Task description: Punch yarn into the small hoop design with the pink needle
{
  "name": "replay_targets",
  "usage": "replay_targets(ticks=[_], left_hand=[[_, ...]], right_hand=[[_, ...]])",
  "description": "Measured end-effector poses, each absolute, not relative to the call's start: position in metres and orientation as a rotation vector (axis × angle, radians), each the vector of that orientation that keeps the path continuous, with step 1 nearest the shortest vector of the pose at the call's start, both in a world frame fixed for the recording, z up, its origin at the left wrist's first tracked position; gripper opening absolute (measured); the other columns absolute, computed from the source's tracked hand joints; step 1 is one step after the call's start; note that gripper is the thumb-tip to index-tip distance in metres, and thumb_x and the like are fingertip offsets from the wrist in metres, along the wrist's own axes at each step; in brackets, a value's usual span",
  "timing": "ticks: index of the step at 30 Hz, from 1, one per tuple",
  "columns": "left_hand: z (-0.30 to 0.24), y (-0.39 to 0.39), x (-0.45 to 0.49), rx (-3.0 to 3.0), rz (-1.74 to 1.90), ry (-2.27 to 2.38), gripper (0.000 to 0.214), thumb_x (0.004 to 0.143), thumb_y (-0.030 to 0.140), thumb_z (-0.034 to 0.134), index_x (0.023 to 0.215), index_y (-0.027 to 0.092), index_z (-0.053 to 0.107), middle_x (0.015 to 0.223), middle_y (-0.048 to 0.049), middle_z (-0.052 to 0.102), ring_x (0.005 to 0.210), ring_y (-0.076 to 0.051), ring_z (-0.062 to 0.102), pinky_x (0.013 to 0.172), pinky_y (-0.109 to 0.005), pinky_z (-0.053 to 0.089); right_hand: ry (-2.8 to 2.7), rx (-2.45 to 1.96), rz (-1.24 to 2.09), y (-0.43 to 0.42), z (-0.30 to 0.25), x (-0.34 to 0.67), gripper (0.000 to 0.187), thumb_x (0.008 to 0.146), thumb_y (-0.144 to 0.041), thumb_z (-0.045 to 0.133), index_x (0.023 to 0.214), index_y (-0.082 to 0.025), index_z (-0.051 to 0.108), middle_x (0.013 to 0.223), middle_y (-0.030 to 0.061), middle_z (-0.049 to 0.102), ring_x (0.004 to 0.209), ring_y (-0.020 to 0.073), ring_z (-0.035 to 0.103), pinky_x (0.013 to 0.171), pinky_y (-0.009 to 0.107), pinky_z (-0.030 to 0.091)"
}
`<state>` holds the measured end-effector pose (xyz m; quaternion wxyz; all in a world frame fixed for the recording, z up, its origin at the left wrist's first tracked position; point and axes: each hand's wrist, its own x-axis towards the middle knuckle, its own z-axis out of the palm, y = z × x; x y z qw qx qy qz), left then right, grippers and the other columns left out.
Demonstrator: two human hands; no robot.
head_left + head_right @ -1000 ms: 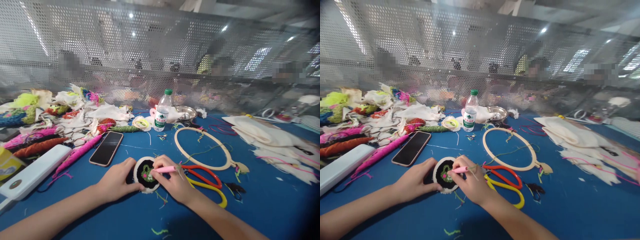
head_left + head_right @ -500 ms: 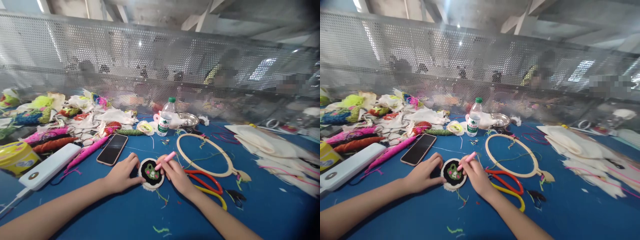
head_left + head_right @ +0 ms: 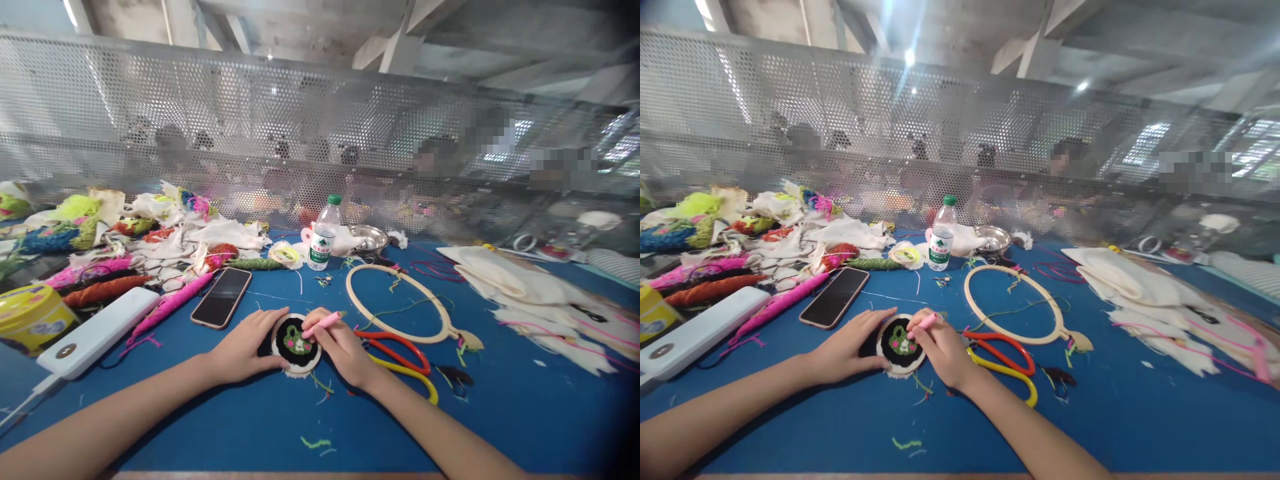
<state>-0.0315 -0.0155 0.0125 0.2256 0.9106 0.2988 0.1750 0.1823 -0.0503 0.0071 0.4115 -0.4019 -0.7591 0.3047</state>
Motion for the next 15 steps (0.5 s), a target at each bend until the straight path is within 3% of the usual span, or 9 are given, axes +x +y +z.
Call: replay_targets(ticks=[2, 7, 15], left_hand=[[0.011, -0.014, -0.032, 2.527, 0.460, 0.808, 0.070, 0.076, 0.051, 0.052, 0.134, 0.021, 0.025, 0.127, -0.0114, 0.044, 0.114, -0.025, 0.039, 0.096, -0.041, 0.032], [0.007, -0.013, -0.033, 2.583, 0.409, 0.808, 0.066, 0.079, 0.052, 0.046, 0.133, 0.019, 0.030, 0.132, -0.0113, 0.041, 0.119, -0.024, 0.035, 0.100, -0.041, 0.028], [0.007, -0.012, -0.032, 2.594, 0.387, 0.847, 0.067, 0.079, 0.054, 0.044, 0.133, 0.017, 0.032, 0.131, -0.0117, 0.043, 0.118, -0.024, 0.035, 0.100, -0.041, 0.028]], right_hand=[[-1.874, -1.031, 0.804, -0.051, 0.008, 0.181, 0.029, 0.090, -0.037, 0.035, 0.082, -0.018, 0.055, 0.085, 0.0052, 0.057, 0.080, 0.0153, 0.053, 0.074, 0.031, 0.042], [-1.532, -1.133, 1.128, -0.046, 0.006, 0.179, 0.031, 0.085, -0.046, 0.042, 0.086, -0.017, 0.052, 0.076, 0.0030, 0.060, 0.057, 0.0104, 0.051, 0.055, 0.025, 0.042], [-1.384, -1.125, 1.270, -0.039, 0.007, 0.182, 0.033, 0.079, -0.048, 0.051, 0.080, -0.015, 0.051, 0.072, 0.0026, 0.061, 0.057, 0.0098, 0.052, 0.056, 0.024, 0.043]])
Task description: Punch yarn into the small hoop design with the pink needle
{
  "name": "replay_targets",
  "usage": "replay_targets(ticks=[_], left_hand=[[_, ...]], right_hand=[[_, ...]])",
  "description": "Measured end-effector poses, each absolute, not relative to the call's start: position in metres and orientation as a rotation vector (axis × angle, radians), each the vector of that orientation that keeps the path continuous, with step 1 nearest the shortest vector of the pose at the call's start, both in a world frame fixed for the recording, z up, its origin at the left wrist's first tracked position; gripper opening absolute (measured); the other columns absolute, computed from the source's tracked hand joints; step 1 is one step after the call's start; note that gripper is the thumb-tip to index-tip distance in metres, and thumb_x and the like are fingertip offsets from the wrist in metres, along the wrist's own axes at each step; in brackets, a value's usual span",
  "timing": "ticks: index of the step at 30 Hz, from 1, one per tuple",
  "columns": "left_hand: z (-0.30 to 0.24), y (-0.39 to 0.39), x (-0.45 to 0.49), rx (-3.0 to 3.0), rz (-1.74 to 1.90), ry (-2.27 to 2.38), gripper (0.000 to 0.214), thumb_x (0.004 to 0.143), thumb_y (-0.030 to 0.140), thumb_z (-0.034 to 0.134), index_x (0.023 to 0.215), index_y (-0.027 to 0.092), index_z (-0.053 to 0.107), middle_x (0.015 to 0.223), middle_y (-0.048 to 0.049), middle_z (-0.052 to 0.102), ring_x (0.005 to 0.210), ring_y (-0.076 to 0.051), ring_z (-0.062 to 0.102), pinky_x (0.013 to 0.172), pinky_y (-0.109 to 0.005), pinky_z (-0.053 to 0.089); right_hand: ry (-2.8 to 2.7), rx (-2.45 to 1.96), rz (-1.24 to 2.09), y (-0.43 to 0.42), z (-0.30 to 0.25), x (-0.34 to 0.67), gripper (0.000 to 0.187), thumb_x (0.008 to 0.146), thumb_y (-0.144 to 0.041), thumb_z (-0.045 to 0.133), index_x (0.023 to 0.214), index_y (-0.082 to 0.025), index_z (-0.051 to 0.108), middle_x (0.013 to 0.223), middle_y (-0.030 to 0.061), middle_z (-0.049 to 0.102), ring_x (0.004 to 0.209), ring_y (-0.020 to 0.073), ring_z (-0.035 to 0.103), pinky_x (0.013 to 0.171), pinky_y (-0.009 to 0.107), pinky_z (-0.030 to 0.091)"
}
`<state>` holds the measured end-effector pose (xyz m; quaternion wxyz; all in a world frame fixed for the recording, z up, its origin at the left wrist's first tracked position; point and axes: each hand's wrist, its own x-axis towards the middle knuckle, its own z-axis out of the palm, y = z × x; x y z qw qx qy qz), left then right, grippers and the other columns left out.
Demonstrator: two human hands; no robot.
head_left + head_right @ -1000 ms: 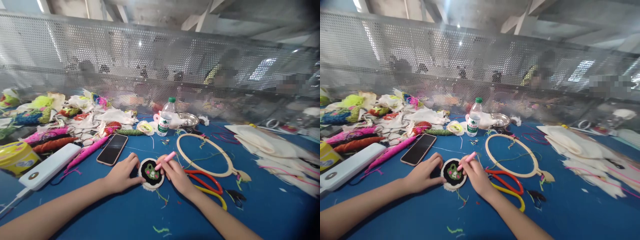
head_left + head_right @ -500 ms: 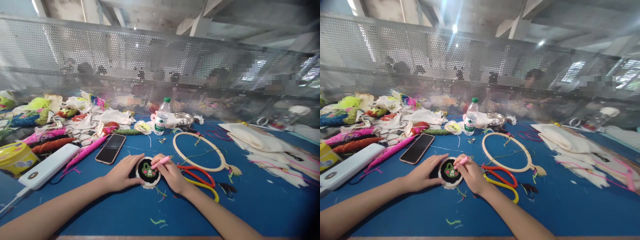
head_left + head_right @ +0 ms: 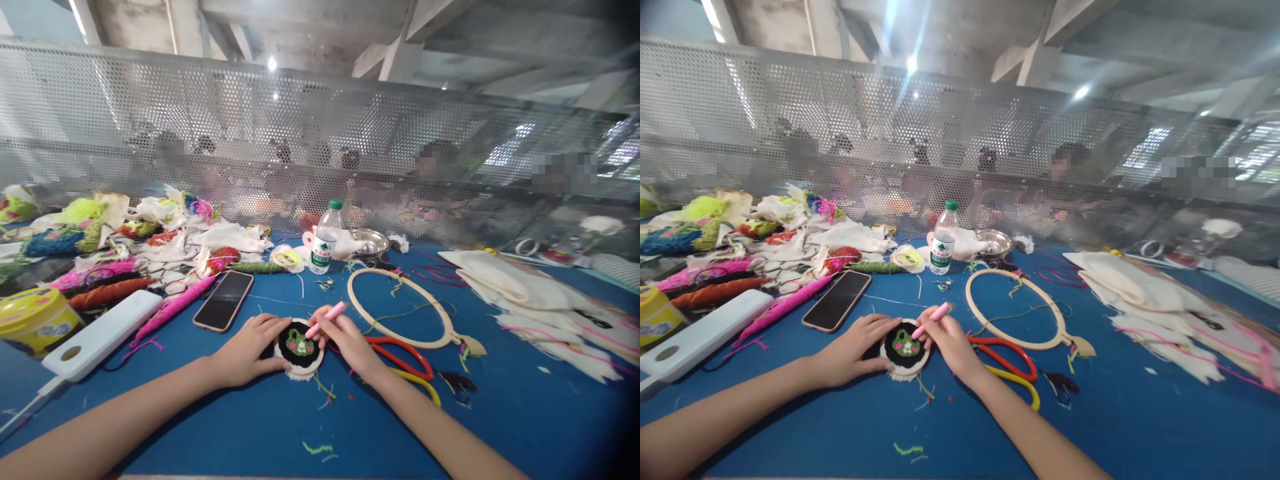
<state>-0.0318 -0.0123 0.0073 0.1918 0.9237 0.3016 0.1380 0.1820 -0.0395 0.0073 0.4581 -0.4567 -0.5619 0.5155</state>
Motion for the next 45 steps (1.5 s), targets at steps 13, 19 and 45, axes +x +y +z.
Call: replay_targets(ticks=[13, 19, 45], left_hand=[[0.008, -0.012, -0.029, 2.379, 0.529, 0.857, 0.071, 0.067, 0.050, 0.063, 0.127, 0.020, 0.039, 0.119, -0.0102, 0.051, 0.108, -0.024, 0.044, 0.095, -0.042, 0.033], [0.002, -0.014, -0.026, 1.966, 0.611, 0.879, 0.088, 0.057, 0.036, 0.074, 0.131, 0.020, 0.030, 0.121, -0.0103, 0.047, 0.110, -0.024, 0.045, 0.096, -0.042, 0.034], [0.014, 0.003, -0.033, 1.440, 0.249, 0.661, 0.042, 0.065, 0.023, 0.069, 0.101, 0.016, 0.049, 0.077, 0.0000, 0.061, 0.064, -0.011, 0.056, 0.052, -0.019, 0.040]], right_hand=[[-1.580, -1.143, 1.137, -0.044, 0.006, 0.182, 0.020, 0.077, -0.034, 0.056, 0.086, -0.017, 0.051, 0.080, 0.0019, 0.058, 0.072, 0.0140, 0.057, 0.064, 0.027, 0.047], [-2.019, -1.015, 0.597, -0.053, 0.012, 0.182, 0.007, 0.083, -0.022, 0.049, 0.082, -0.019, 0.055, 0.087, 0.0045, 0.060, 0.084, 0.0160, 0.056, 0.076, 0.031, 0.045], [-2.194, -0.887, 0.397, -0.066, 0.006, 0.188, 0.020, 0.082, -0.017, 0.051, 0.102, -0.021, 0.051, 0.092, 0.0064, 0.067, 0.080, 0.0155, 0.064, 0.070, 0.027, 0.051]])
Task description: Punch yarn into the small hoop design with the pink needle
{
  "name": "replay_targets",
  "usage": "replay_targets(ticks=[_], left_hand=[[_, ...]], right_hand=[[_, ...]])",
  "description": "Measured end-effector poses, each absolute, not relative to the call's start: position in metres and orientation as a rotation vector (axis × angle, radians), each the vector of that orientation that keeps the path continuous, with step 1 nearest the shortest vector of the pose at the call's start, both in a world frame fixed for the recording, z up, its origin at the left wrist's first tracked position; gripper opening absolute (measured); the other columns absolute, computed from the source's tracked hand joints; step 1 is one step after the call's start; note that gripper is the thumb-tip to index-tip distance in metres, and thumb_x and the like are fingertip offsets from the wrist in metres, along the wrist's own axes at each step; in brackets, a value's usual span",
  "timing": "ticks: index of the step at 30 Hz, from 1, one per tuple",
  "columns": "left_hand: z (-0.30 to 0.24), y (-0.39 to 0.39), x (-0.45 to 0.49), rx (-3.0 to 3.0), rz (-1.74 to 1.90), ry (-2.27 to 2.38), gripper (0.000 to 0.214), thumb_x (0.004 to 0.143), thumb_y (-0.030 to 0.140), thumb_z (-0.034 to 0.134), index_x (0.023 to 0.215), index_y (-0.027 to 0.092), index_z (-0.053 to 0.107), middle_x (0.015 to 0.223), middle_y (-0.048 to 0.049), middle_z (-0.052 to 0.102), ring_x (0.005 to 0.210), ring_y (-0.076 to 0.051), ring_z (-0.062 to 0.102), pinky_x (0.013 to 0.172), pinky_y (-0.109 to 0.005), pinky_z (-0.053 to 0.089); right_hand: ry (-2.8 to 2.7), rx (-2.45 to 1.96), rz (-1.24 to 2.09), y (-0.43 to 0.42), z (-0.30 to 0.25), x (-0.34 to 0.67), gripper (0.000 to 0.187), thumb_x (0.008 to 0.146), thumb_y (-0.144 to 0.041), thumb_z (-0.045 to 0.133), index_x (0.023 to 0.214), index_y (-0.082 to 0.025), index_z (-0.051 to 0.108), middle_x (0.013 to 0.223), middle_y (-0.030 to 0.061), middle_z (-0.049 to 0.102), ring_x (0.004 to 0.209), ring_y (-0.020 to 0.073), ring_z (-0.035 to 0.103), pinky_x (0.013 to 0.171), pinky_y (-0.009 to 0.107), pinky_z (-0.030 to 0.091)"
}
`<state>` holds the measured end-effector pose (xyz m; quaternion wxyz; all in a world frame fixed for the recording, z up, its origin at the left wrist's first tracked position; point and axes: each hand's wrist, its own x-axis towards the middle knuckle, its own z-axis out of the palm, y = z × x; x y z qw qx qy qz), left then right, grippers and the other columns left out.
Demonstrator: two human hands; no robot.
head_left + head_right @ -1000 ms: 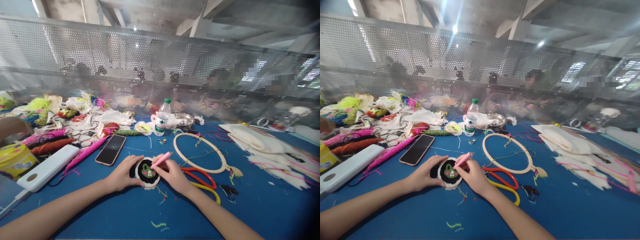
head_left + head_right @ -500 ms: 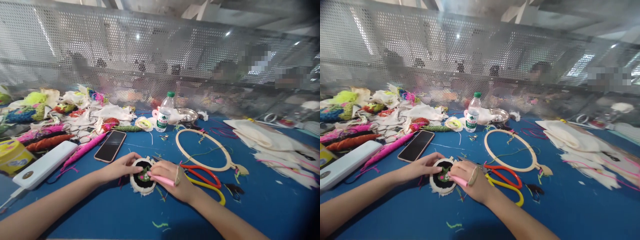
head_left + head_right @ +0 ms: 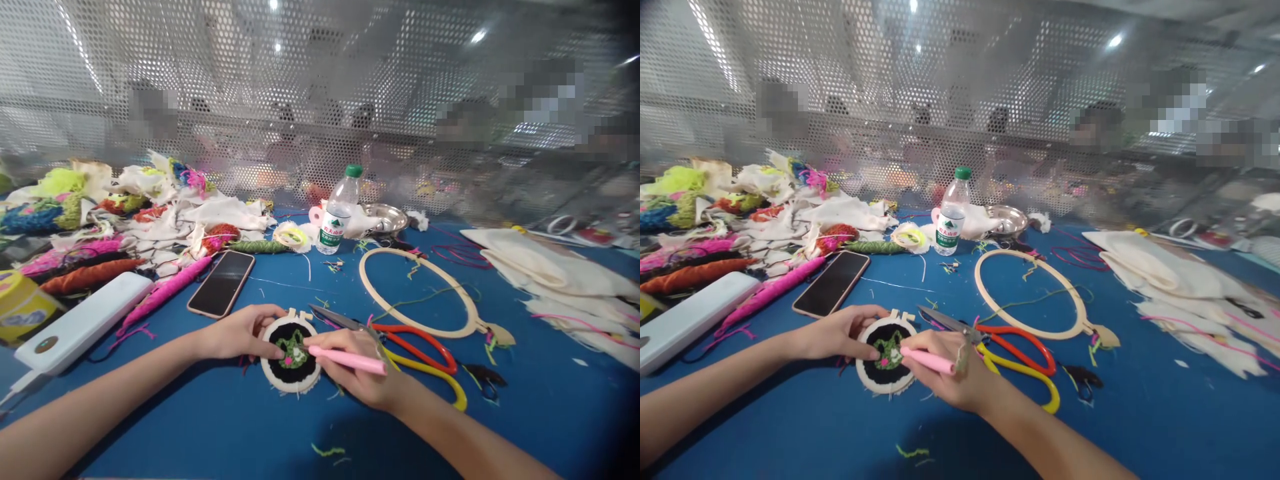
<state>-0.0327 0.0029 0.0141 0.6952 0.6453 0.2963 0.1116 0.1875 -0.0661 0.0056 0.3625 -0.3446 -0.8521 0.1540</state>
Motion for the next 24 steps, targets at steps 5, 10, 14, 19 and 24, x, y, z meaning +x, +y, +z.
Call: replay_targets(ticks=[5, 10, 14, 19, 24], left_hand=[[0.0129, 0.0024, -0.0329, 1.449, 0.257, 0.676, 0.046, 0.064, 0.025, 0.069, 0.104, 0.015, 0.050, 0.079, -0.0014, 0.062, 0.064, -0.012, 0.057, 0.054, -0.020, 0.043], [0.0134, 0.0023, -0.0327, 1.472, 0.258, 0.714, 0.052, 0.061, 0.030, 0.071, 0.106, 0.014, 0.050, 0.078, -0.0019, 0.063, 0.062, -0.012, 0.057, 0.054, -0.021, 0.045], [0.0125, 0.0026, -0.0324, 1.471, 0.257, 0.705, 0.053, 0.060, 0.030, 0.072, 0.106, 0.014, 0.051, 0.077, -0.0020, 0.063, 0.061, -0.011, 0.057, 0.054, -0.021, 0.045], [0.0123, 0.0023, -0.0327, 1.469, 0.270, 0.702, 0.053, 0.060, 0.030, 0.072, 0.107, 0.014, 0.052, 0.076, -0.0019, 0.064, 0.060, -0.011, 0.057, 0.053, -0.020, 0.045], [0.0112, 0.0019, -0.0323, 1.469, 0.289, 0.695, 0.054, 0.061, 0.030, 0.071, 0.108, 0.014, 0.052, 0.075, -0.0018, 0.063, 0.059, -0.010, 0.056, 0.052, -0.019, 0.043]], right_hand=[[-2.175, -0.936, 0.338, -0.0698, 0.0055, 0.1874, 0.022, 0.083, -0.017, 0.050, 0.105, -0.020, 0.049, 0.094, 0.0066, 0.067, 0.080, 0.0139, 0.065, 0.068, 0.023, 0.051], [-2.172, -0.964, 0.343, -0.0721, 0.0113, 0.1854, 0.018, 0.085, -0.018, 0.047, 0.103, -0.019, 0.051, 0.092, 0.0064, 0.068, 0.080, 0.0136, 0.065, 0.067, 0.022, 0.051], [-2.184, -0.940, 0.320, -0.0723, 0.0120, 0.1847, 0.018, 0.085, -0.019, 0.047, 0.103, -0.018, 0.051, 0.091, 0.0061, 0.067, 0.080, 0.0132, 0.065, 0.067, 0.021, 0.050], [-2.184, -0.946, 0.288, -0.0714, 0.0136, 0.1828, 0.017, 0.084, -0.016, 0.047, 0.100, -0.018, 0.052, 0.087, 0.0056, 0.068, 0.075, 0.0130, 0.065, 0.064, 0.021, 0.050], [-2.170, -0.969, 0.300, -0.0693, 0.0099, 0.1838, 0.013, 0.084, -0.016, 0.047, 0.095, -0.019, 0.051, 0.086, 0.0048, 0.067, 0.073, 0.0129, 0.065, 0.065, 0.023, 0.050]])
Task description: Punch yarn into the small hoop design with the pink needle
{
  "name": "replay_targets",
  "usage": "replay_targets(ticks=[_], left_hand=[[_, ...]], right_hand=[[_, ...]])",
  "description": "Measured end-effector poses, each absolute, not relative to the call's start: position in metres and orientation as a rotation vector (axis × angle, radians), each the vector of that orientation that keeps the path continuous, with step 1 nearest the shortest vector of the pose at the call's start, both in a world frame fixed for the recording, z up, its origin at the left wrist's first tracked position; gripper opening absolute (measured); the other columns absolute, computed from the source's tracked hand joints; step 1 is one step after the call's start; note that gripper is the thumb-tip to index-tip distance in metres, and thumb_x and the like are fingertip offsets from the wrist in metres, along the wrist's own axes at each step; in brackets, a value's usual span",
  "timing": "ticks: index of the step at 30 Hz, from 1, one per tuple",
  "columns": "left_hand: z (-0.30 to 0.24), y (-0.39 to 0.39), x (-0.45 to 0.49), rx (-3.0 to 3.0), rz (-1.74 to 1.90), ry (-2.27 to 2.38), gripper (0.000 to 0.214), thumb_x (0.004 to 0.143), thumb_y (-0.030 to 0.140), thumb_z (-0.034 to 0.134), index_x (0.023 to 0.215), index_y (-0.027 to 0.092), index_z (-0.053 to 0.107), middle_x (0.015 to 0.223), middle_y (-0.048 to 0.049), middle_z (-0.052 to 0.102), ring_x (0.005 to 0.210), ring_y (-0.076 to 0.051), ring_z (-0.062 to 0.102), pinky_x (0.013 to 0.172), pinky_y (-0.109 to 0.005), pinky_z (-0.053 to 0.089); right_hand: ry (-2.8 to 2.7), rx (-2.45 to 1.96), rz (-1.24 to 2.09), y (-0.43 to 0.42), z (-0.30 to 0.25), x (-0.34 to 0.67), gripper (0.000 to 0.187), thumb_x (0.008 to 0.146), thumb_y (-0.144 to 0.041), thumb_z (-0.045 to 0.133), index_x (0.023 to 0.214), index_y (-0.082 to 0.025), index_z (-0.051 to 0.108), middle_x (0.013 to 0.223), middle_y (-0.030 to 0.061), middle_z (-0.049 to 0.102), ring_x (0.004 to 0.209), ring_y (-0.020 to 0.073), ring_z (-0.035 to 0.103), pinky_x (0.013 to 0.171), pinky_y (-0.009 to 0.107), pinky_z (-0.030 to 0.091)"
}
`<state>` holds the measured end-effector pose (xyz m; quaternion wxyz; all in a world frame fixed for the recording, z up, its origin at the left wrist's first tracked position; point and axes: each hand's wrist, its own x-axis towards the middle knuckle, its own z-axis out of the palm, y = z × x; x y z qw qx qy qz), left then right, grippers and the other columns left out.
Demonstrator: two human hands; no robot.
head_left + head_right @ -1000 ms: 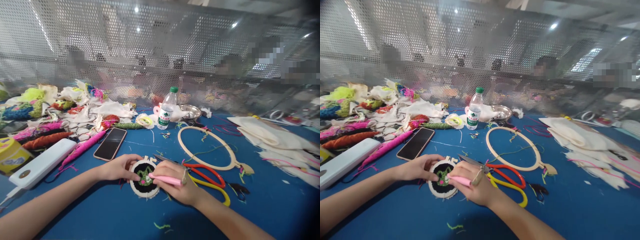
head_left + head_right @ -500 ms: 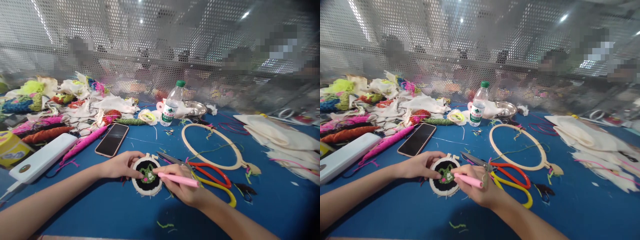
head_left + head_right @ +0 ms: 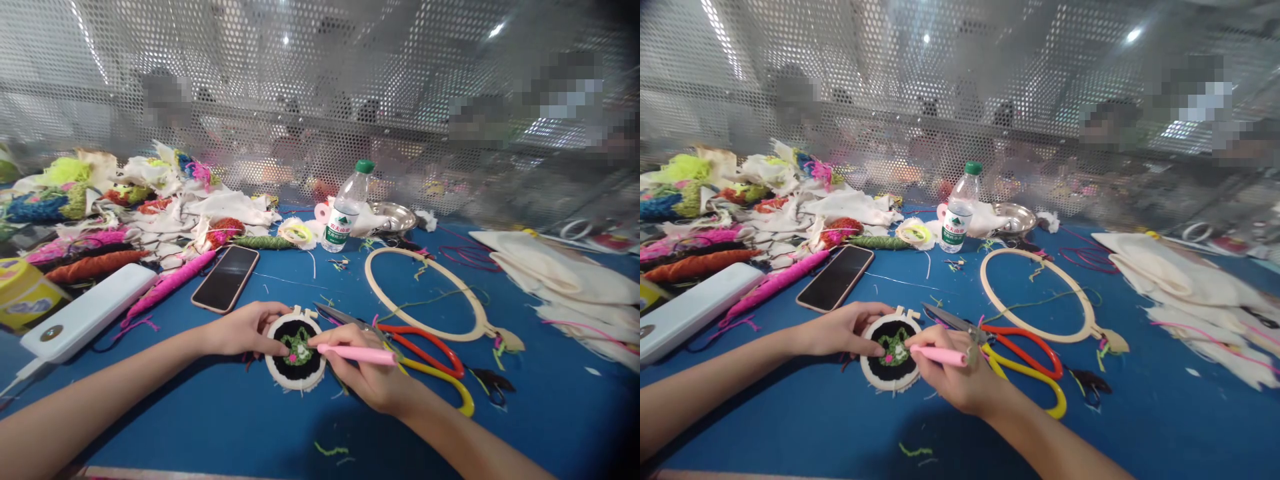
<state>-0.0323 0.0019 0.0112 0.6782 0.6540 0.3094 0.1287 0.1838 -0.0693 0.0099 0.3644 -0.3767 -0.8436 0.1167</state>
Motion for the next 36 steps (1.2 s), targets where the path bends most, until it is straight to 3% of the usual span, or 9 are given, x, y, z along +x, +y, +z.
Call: replay_targets(ticks=[8, 14, 20, 25, 27, 31, 36], left_hand=[[0.016, -0.001, -0.032, 1.498, 0.295, 0.653, 0.045, 0.066, 0.024, 0.067, 0.108, 0.015, 0.054, 0.084, -0.0026, 0.063, 0.067, -0.011, 0.055, 0.056, -0.019, 0.042], [0.019, -0.004, -0.032, 1.549, 0.293, 0.635, 0.041, 0.068, 0.025, 0.065, 0.106, 0.015, 0.054, 0.082, -0.0009, 0.062, 0.065, -0.011, 0.053, 0.056, -0.019, 0.042], [0.027, -0.012, -0.030, 1.653, 0.349, 0.671, 0.041, 0.068, 0.028, 0.065, 0.107, 0.017, 0.055, 0.092, -0.0022, 0.063, 0.076, -0.014, 0.056, 0.064, -0.021, 0.044], [0.026, -0.013, -0.028, 1.545, 0.275, 0.773, 0.040, 0.069, 0.029, 0.064, 0.103, 0.017, 0.045, 0.071, 0.0028, 0.060, 0.043, -0.005, 0.046, 0.038, -0.015, 0.036], [0.023, -0.016, -0.026, 1.497, 0.293, 0.842, 0.039, 0.070, 0.032, 0.063, 0.099, 0.018, 0.040, 0.066, 0.0040, 0.057, 0.039, -0.005, 0.045, 0.031, -0.013, 0.031], [0.022, -0.028, -0.021, 1.510, 0.360, 0.873, 0.041, 0.071, 0.039, 0.062, 0.097, 0.018, 0.038, 0.068, 0.0037, 0.055, 0.045, -0.007, 0.051, 0.033, -0.013, 0.035], [0.027, -0.030, -0.022, 1.626, 0.382, 0.886, 0.034, 0.082, 0.048, 0.042, 0.079, 0.014, 0.048, 0.066, 0.0026, 0.052, 0.039, -0.003, 0.045, 0.033, -0.014, 0.032]], right_hand=[[-2.281, -0.967, 0.482, -0.068, 0.010, 0.182, 0.013, 0.084, -0.017, 0.047, 0.097, -0.019, 0.052, 0.090, 0.0057, 0.064, 0.083, 0.0148, 0.060, 0.075, 0.027, 0.047], [-2.238, -1.055, 0.616, -0.067, 0.021, 0.180, 0.009, 0.087, -0.018, 0.044, 0.089, -0.019, 0.053, 0.087, 0.0045, 0.061, 0.082, 0.0139, 0.057, 0.073, 0.027, 0.046], [-2.333, -0.950, 0.374, -0.065, 0.022, 0.176, 0.009, 0.085, -0.015, 0.048, 0.084, -0.018, 0.056, 0.082, 0.0048, 0.061, 0.079, 0.0154, 0.055, 0.071, 0.029, 0.045], [-2.289, -0.830, 0.139, -0.063, 0.013, 0.176, 0.010, 0.081, -0.013, 0.052, 0.090, -0.017, 0.057, 0.080, 0.0032, 0.064, 0.078, 0.0148, 0.057, 0.074, 0.029, 0.045], [-2.267, -0.846, 0.059, -0.063, 0.011, 0.178, 0.014, 0.081, -0.015, 0.053, 0.094, -0.017, 0.057, 0.086, 0.0045, 0.064, 0.084, 0.0163, 0.057, 0.077, 0.031, 0.044], [-2.275, -0.925, -0.010, -0.063, 0.013, 0.185, 0.021, 0.085, -0.016, 0.046, 0.102, -0.019, 0.057, 0.096, 0.0080, 0.062, 0.089, 0.0184, 0.056, 0.075, 0.032, 0.045], [-2.292, -0.852, 0.136, -0.063, 0.014, 0.184, 0.023, 0.087, -0.015, 0.042, 0.106, -0.019, 0.055, 0.102, 0.0078, 0.061, 0.093, 0.0162, 0.057, 0.079, 0.028, 0.047]])
